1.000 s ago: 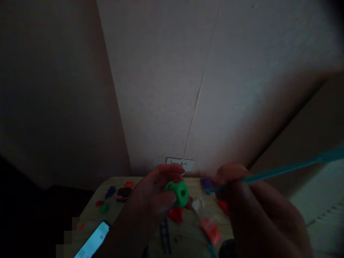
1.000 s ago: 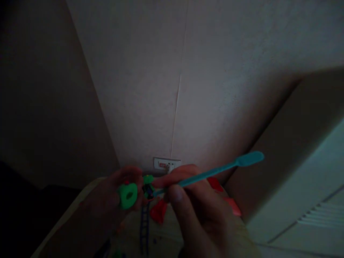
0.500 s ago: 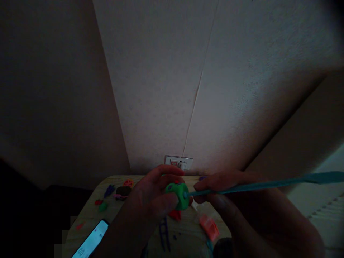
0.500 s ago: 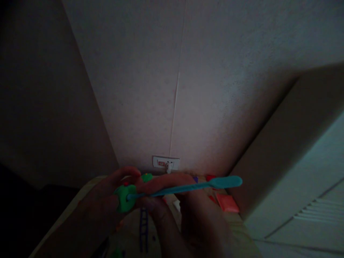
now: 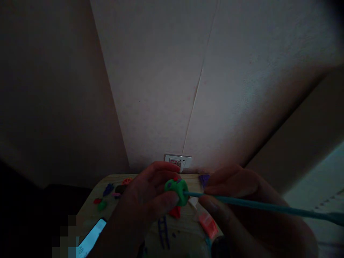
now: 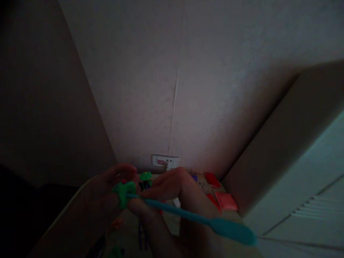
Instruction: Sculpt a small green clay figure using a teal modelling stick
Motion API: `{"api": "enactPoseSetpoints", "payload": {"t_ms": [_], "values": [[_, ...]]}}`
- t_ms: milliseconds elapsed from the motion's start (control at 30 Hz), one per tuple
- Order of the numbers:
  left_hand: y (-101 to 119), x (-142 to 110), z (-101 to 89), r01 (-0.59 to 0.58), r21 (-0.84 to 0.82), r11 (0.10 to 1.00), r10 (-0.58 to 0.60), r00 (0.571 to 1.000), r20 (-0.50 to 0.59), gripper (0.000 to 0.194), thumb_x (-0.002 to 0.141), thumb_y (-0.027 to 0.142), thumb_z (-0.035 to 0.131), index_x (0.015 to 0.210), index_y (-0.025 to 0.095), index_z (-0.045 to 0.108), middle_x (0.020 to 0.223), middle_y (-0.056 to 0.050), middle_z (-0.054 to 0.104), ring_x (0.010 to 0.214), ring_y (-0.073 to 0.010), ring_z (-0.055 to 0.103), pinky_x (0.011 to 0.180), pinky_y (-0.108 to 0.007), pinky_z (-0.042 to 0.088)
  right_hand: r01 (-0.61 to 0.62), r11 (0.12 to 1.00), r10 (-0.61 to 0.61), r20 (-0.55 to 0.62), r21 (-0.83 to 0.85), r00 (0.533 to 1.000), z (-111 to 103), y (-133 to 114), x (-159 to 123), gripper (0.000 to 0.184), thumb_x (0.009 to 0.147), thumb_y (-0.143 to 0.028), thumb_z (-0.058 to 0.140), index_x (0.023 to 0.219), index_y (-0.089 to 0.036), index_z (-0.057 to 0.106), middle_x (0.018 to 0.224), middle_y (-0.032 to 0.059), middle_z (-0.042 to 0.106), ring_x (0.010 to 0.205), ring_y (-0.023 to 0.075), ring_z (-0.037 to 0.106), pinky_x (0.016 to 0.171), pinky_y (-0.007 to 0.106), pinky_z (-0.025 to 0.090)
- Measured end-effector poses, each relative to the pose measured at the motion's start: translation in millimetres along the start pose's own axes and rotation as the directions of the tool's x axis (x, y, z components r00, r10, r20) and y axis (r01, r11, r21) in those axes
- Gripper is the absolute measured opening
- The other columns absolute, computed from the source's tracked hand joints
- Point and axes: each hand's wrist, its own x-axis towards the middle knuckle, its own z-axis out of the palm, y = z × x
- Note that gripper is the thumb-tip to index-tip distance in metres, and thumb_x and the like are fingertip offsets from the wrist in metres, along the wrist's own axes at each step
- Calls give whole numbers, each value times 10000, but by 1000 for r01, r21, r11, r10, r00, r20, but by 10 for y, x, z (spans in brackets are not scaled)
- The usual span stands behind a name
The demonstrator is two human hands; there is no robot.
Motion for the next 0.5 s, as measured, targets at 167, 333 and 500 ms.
{"api": "enactPoseSetpoints", "payload": {"t_ms": [167,333,500], "values": [[-31,21,-26,-9,-18,1000,9,1000,-2,263,637,203,745,887,196,664,835,-20,652,754,-155,607,685,-241,478,-1,1000,1,46,12,999,-14,3,7,84,702,-219,726,716,-297,700,693,-15,690,616,166,651,508,252,527],[-37,45,-56,6,-30,1000,-6,1000,-7,244,631,206,755,859,193,671,814,-17,651,739,-146,602,663,-225,471,23,1000,-23,-5,-8,1000,49,13,-51,54,763,-262,667,751,-293,709,707,3,691,624,185,646,538,293,548],[-20,43,-31,23,-34,999,-24,1000,-5,202,648,148,722,839,199,681,800,-11,666,710,-140,606,658,-232,469,76,997,-75,-86,13,994,38,26,-61,106,761,-213,669,790,-309,705,712,0,685,642,182,641,519,283,523]]}}
